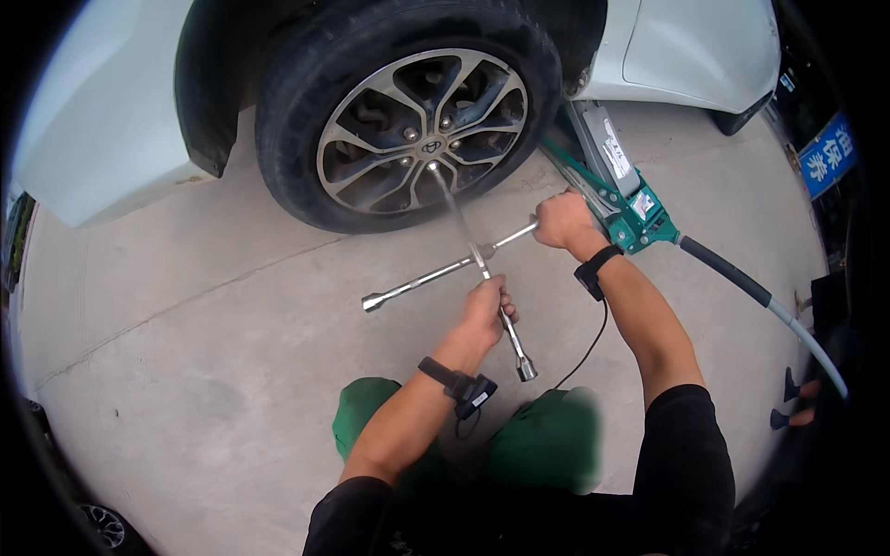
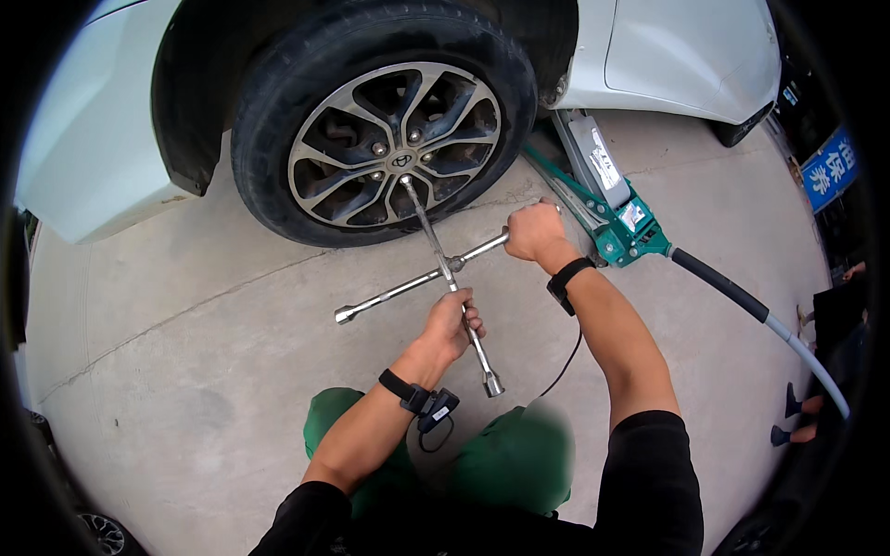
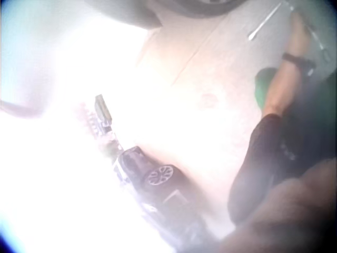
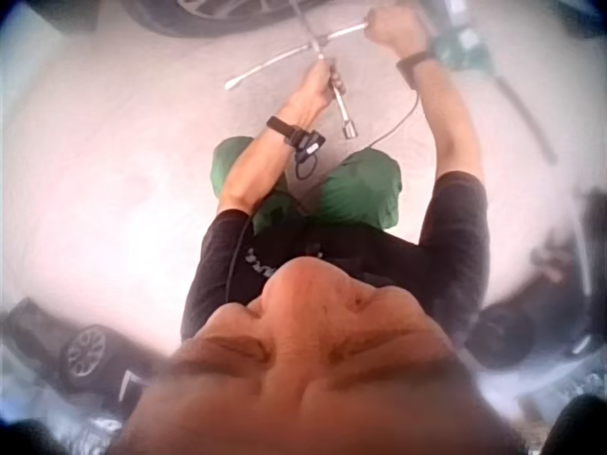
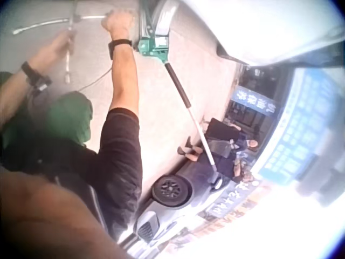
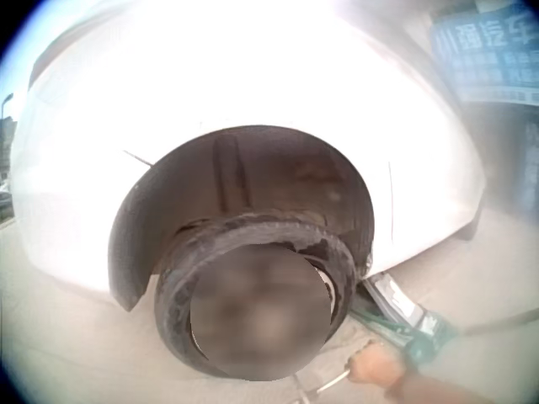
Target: The person mounts a tire onto the wheel hub and tightens the lug nuts using a cross wrench.
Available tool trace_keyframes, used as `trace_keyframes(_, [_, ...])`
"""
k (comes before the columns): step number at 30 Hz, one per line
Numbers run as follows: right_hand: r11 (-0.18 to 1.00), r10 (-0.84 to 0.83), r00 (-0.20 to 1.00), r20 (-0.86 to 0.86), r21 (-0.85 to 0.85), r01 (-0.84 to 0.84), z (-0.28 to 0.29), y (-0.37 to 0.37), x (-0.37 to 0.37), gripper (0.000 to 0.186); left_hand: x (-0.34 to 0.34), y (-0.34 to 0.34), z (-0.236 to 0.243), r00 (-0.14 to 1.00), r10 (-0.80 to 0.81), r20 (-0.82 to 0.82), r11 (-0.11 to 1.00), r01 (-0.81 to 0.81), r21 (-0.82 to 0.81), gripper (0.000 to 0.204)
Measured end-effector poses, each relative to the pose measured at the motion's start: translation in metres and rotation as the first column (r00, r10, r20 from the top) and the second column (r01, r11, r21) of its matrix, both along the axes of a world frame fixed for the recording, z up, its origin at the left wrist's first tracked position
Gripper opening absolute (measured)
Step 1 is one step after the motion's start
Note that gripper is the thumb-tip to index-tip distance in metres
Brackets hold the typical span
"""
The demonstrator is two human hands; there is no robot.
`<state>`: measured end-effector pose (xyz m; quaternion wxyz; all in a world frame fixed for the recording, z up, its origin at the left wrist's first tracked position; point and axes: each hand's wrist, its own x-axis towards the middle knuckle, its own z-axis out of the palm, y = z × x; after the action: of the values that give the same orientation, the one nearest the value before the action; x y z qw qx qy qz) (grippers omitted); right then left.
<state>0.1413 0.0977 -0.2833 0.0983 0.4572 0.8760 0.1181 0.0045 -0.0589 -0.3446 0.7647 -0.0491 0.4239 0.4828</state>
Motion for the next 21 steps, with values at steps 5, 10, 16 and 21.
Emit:
trace_keyframes(5, [0.999,0.033,0.998,-0.044,-0.018,-0.034,-0.006,0.003,-0.003,0.02,-0.002,0.002,-0.002,1.0,0.003,0.007,0.998,-0.003,-0.056,0.024])
trace_keyframes(10, [0.986,0.158,0.94,-0.302,0.1,-0.134,-0.035,0.006,0.005,0.013,-0.001,-0.004,0.002,1.0,0.007,-0.017,0.993,-0.009,-0.115,0.028])
trace_keyframes(16, [0.997,0.058,0.82,-0.569,-0.01,-0.077,-0.123,0.011,0.01,0.011,0.013,0.006,-0.002,0.996,-0.022,-0.089,0.99,0.009,-0.143,0.03])
trace_keyframes(21, [0.995,-0.01,0.898,-0.44,-0.094,-0.035,-0.124,0.015,0.007,0.008,0.013,0.005,-0.001,0.994,0.006,-0.106,0.991,-0.021,-0.136,0.031])
